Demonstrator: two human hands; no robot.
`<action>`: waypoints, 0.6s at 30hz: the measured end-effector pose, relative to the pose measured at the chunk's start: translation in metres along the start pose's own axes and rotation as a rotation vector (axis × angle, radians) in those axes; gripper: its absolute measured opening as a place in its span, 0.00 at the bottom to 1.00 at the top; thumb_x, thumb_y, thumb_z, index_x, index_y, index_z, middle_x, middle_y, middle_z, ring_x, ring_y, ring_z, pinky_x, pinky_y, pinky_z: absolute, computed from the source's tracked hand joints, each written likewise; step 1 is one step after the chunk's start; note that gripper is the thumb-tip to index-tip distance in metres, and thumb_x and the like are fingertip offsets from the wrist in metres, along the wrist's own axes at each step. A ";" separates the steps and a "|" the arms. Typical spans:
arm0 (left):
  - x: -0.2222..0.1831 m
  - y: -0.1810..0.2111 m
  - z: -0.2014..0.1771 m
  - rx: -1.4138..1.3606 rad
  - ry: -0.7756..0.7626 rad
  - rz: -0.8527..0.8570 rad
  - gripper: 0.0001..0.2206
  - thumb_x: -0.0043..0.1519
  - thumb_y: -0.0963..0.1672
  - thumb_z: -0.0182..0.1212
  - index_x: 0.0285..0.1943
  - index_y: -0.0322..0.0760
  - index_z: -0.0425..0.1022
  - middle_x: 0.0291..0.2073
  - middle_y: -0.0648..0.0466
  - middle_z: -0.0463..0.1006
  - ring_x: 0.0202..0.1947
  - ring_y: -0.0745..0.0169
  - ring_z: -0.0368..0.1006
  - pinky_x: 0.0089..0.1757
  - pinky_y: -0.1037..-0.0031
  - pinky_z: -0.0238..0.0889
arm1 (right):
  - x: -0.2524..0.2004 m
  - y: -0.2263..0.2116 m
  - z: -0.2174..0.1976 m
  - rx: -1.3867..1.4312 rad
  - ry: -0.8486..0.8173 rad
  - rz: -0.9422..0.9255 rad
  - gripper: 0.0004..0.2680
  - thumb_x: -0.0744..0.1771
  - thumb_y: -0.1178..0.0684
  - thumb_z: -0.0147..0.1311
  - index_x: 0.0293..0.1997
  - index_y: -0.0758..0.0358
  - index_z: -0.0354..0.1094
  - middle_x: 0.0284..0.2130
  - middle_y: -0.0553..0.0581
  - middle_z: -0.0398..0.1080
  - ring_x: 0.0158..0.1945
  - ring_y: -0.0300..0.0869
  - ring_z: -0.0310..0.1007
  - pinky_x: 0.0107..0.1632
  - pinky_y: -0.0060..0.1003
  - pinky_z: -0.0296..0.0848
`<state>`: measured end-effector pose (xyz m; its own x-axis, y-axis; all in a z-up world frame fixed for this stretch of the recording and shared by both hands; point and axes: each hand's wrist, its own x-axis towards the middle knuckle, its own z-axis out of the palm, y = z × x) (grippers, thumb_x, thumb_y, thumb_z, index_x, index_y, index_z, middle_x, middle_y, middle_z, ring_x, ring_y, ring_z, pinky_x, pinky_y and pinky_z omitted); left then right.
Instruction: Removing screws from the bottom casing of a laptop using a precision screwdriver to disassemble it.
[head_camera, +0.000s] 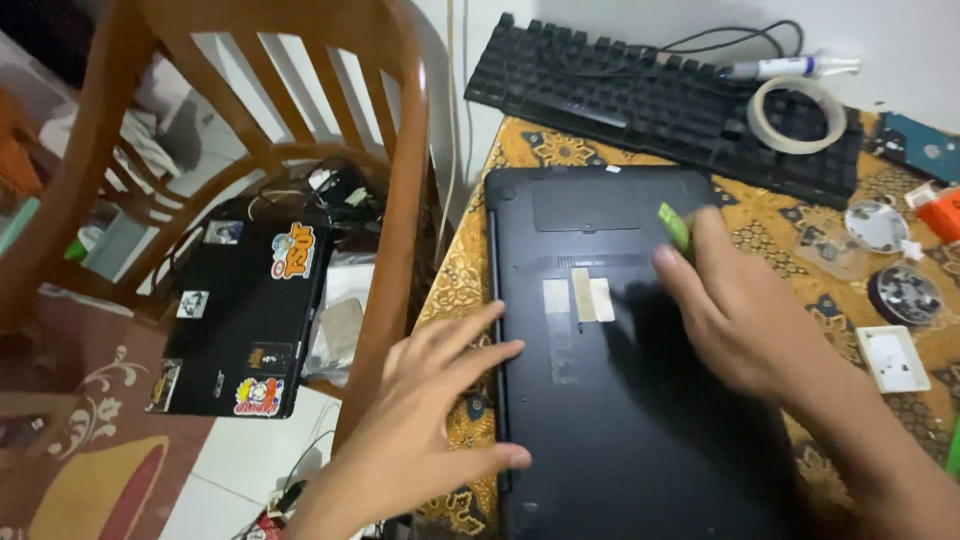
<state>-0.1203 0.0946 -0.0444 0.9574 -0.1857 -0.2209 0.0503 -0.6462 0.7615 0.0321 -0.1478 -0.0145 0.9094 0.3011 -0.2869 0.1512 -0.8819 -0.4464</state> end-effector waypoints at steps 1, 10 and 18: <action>0.002 -0.004 0.003 -0.008 0.001 -0.007 0.36 0.55 0.56 0.70 0.74 0.53 0.66 0.81 0.62 0.47 0.76 0.52 0.39 0.63 0.41 0.29 | -0.008 -0.003 0.001 -0.006 -0.009 -0.001 0.13 0.74 0.41 0.34 0.39 0.57 0.51 0.24 0.58 0.61 0.27 0.49 0.60 0.36 0.47 0.59; 0.003 -0.013 0.012 0.243 0.155 0.156 0.35 0.55 0.57 0.72 0.70 0.46 0.69 0.77 0.56 0.56 0.71 0.41 0.49 0.57 0.42 0.41 | -0.038 0.021 0.012 -0.051 -0.257 -0.558 0.09 0.64 0.46 0.61 0.45 0.37 0.85 0.29 0.37 0.87 0.31 0.31 0.93 0.31 0.35 0.84; 0.003 -0.019 0.015 0.178 0.126 0.181 0.35 0.54 0.56 0.75 0.69 0.47 0.68 0.77 0.58 0.55 0.72 0.39 0.47 0.57 0.40 0.37 | -0.037 -0.006 0.018 -0.348 -0.142 -0.831 0.05 0.64 0.48 0.63 0.41 0.42 0.80 0.25 0.46 0.75 0.25 0.43 0.79 0.24 0.46 0.75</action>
<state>-0.1226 0.0950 -0.0684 0.9747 -0.2236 -0.0051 -0.1646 -0.7329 0.6601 -0.0090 -0.1469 -0.0166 0.4028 0.9099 -0.0993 0.8655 -0.4139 -0.2821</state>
